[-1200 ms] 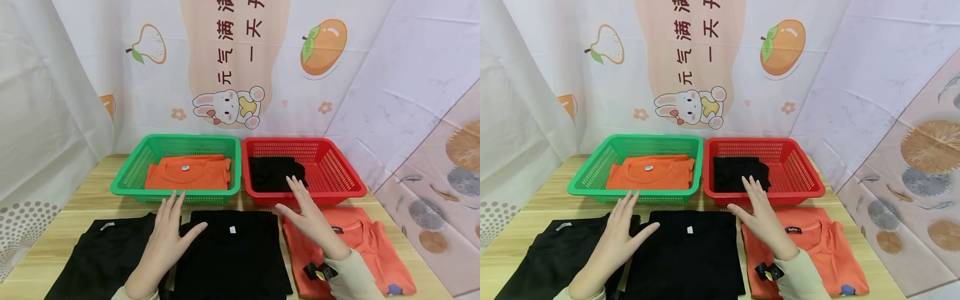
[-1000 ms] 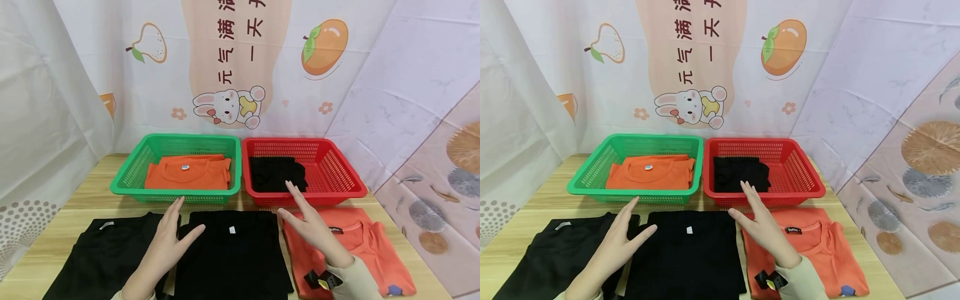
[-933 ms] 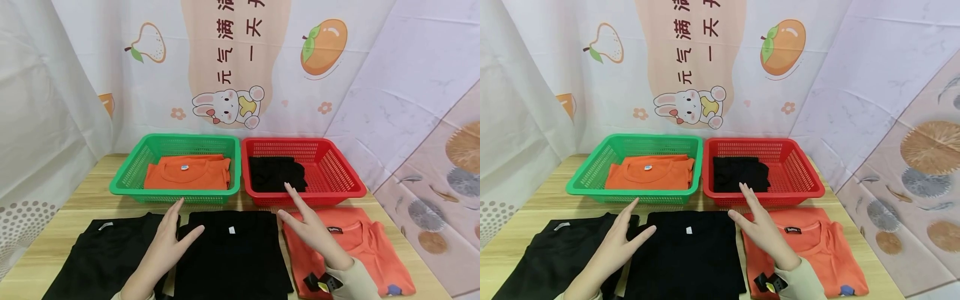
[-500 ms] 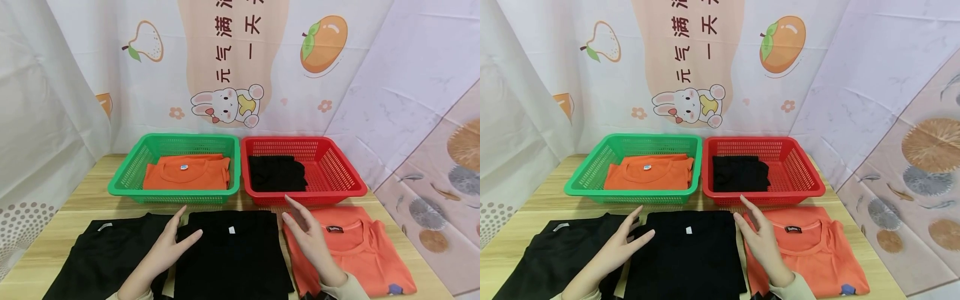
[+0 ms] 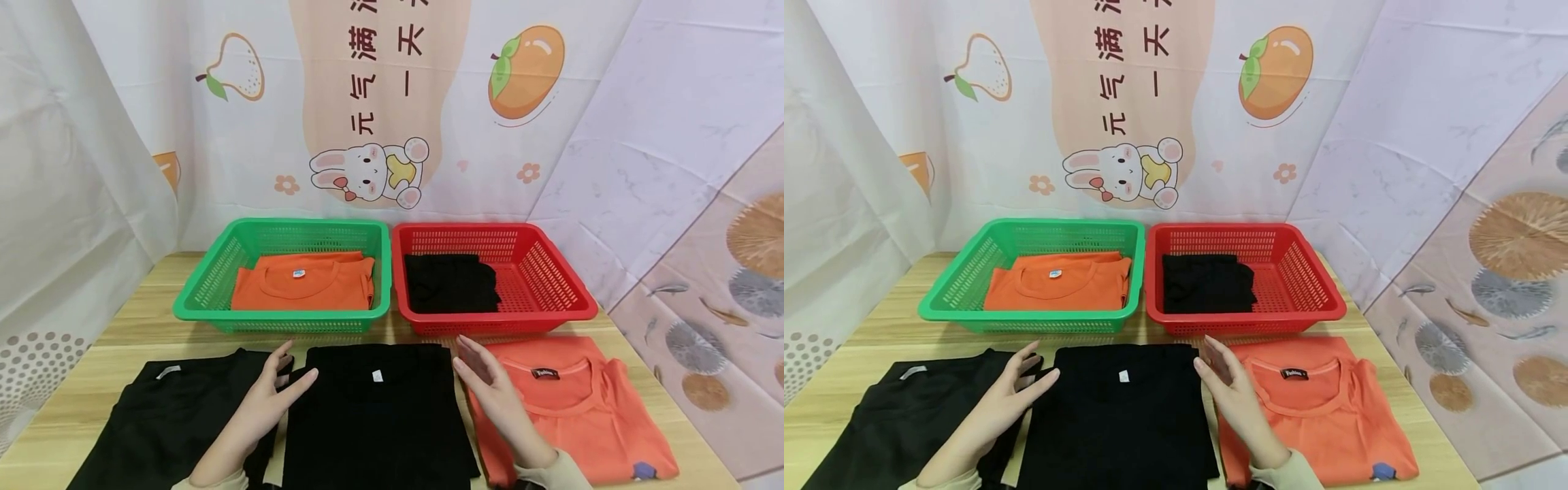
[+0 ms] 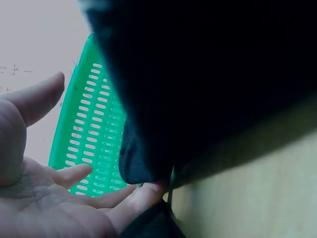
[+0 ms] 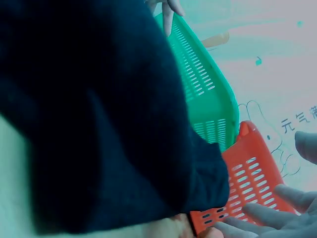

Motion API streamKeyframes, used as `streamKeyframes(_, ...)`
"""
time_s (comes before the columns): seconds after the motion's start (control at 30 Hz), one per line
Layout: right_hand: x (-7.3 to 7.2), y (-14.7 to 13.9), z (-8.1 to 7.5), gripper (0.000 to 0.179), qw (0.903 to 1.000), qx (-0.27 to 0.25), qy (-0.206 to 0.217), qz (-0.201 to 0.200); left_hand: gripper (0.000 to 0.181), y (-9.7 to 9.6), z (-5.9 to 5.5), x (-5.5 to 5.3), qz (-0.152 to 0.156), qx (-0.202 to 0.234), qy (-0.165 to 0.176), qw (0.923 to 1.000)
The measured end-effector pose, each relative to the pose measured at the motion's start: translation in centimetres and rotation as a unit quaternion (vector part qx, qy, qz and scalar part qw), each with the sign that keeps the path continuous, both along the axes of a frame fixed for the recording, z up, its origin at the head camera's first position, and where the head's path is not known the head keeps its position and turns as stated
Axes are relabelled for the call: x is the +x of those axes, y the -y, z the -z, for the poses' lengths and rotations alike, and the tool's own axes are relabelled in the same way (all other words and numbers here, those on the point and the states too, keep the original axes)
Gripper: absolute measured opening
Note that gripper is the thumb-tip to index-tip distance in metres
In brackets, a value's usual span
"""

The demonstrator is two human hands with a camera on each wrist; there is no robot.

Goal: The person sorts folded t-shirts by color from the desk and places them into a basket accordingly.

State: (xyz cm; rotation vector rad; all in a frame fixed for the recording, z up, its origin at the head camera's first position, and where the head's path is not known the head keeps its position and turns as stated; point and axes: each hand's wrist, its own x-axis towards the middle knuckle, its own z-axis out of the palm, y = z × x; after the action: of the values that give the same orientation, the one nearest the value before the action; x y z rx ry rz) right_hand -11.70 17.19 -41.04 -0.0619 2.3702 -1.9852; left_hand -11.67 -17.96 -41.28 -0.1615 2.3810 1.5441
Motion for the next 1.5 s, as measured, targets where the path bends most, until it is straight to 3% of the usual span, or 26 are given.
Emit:
streamKeyframes(0.27, -0.2, 0.0, 1.3, 0.056, 0.9935, -0.060, 0.097, 0.000, 0.087, 0.5, 0.4, -0.1, -0.020, 0.053, 0.023, 0.9982)
streamKeyframes(0.47, -0.5, 0.0, 1.9, 0.056, 0.9919, -0.054, 0.114, -0.011, 0.089, 0.4, 0.8, 0.0, 0.000, 0.064, 0.059, 0.9962)
streamKeyframes(0.7, -0.5, -0.3, 1.7, 0.059, 0.9888, -0.052, 0.137, -0.026, 0.085, 0.1, 1.0, 0.0, 0.020, 0.062, 0.071, 0.9953)
streamKeyframes(0.9, -0.5, -0.7, 1.7, 0.060, 0.9866, -0.051, 0.145, -0.054, 0.073, 0.3, 1.6, 0.0, 0.062, 0.088, 0.060, 0.9923)
streamKeyframes(1.1, -0.5, -0.8, 1.8, 0.059, 0.9827, -0.064, 0.157, -0.074, 0.068, 0.9, 1.7, 0.1, 0.106, 0.154, 0.057, 0.9808)
streamKeyframes(1.5, -0.7, -1.7, 2.5, 0.042, 0.9701, -0.057, 0.162, -0.171, 0.042, 0.9, 2.2, 0.3, 0.168, 0.101, 0.026, 0.9802)
